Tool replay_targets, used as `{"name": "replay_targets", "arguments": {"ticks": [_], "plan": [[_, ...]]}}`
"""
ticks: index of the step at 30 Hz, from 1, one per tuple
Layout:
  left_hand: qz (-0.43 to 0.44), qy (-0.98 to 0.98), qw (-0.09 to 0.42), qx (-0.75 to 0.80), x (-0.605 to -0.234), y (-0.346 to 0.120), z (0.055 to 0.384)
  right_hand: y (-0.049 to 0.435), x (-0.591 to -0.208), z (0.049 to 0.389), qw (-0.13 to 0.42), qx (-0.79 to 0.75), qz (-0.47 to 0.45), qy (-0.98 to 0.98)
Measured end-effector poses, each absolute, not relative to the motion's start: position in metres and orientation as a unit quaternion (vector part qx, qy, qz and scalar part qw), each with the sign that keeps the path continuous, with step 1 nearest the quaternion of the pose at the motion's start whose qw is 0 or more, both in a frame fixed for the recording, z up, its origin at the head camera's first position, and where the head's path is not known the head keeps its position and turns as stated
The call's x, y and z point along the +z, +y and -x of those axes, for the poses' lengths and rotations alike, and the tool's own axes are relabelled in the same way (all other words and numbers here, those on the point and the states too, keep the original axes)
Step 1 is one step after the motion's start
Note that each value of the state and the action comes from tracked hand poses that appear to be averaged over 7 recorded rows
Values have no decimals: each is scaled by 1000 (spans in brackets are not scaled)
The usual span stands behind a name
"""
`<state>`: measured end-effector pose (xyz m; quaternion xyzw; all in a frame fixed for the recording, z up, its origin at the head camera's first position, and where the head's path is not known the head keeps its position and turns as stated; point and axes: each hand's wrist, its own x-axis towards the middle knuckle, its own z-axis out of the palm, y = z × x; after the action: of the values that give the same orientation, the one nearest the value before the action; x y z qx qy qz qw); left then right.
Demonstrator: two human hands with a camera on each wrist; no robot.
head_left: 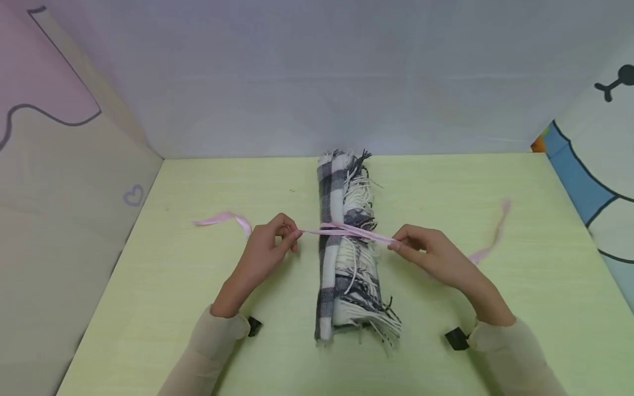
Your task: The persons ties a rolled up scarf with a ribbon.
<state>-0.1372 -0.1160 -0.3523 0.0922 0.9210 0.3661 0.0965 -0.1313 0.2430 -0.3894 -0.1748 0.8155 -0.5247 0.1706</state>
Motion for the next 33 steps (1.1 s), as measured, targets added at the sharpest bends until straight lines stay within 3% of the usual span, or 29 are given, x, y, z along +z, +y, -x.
{"name": "replay_targets", "arguments": {"ticks": [5,13,20,23,30,33], "plan": [[-102,942,41,317,-352,-124,142,253,-406,137,184,-523,142,820],[-77,949,71,299,-363,-126,142,252,-418,141,184,-522,121,824],[-20,951,47,304,-355,-119,128,245,-415,141,176,-506,121,835],[28,926,85,368,-353,-113,116,243,-411,138,167,-501,128,840],[60,803,250,538,-358,-96,92,238,-399,125,96,-498,132,851],[83,746,286,595,-362,-90,87,233,-395,119,73,-503,109,854]]}}
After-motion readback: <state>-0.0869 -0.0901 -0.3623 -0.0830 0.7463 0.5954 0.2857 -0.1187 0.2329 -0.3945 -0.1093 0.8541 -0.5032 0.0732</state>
